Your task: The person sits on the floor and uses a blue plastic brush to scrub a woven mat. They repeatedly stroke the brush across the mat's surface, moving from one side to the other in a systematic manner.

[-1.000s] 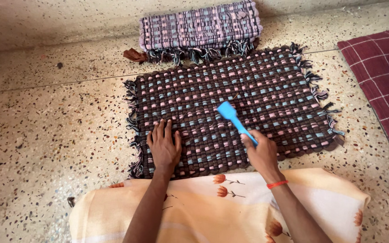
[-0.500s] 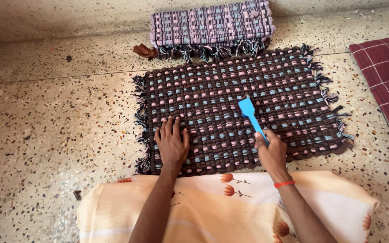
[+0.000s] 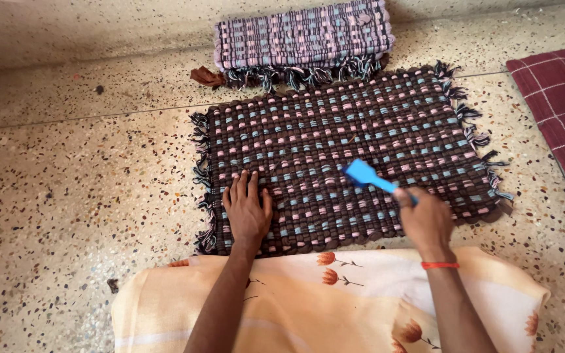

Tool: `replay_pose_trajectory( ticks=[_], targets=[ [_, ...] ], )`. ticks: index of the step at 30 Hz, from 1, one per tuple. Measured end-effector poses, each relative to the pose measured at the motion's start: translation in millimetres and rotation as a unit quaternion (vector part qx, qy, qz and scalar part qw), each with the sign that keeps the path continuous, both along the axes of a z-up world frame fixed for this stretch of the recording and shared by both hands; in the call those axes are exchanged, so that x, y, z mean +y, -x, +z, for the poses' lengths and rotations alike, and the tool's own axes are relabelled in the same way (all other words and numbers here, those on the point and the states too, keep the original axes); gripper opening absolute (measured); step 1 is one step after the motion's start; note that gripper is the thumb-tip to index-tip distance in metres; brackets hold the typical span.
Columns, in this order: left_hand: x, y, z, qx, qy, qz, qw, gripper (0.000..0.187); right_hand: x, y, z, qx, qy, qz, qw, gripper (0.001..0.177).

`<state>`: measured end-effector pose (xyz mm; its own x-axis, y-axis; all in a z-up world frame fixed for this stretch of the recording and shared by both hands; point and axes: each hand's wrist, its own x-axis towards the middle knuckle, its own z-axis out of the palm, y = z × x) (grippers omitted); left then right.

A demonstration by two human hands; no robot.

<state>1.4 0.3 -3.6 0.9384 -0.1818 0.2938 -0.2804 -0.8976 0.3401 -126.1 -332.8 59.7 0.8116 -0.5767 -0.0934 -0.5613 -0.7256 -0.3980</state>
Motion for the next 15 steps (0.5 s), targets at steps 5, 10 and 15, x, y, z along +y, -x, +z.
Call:
replay_pose_trajectory(
  ticks=[5, 10, 15],
  targets=[
    [1, 0, 2, -0.01, -0.01, 0.001, 1.0, 0.051, 7, 6, 1, -0.058, -0.044, 0.01, 0.997, 0.043],
    [-1, 4, 4, -0.031, -0.002, -0.002, 1.0, 0.049, 31, -2, -4, -0.003, -0.091, 0.061, 0.994, 0.049],
    [-1, 3, 4, -0.038, -0.008, -0.003, 0.999, 0.05, 3, -4, -2, -0.038, -0.081, -0.072, 0.993, 0.043]
  ],
)
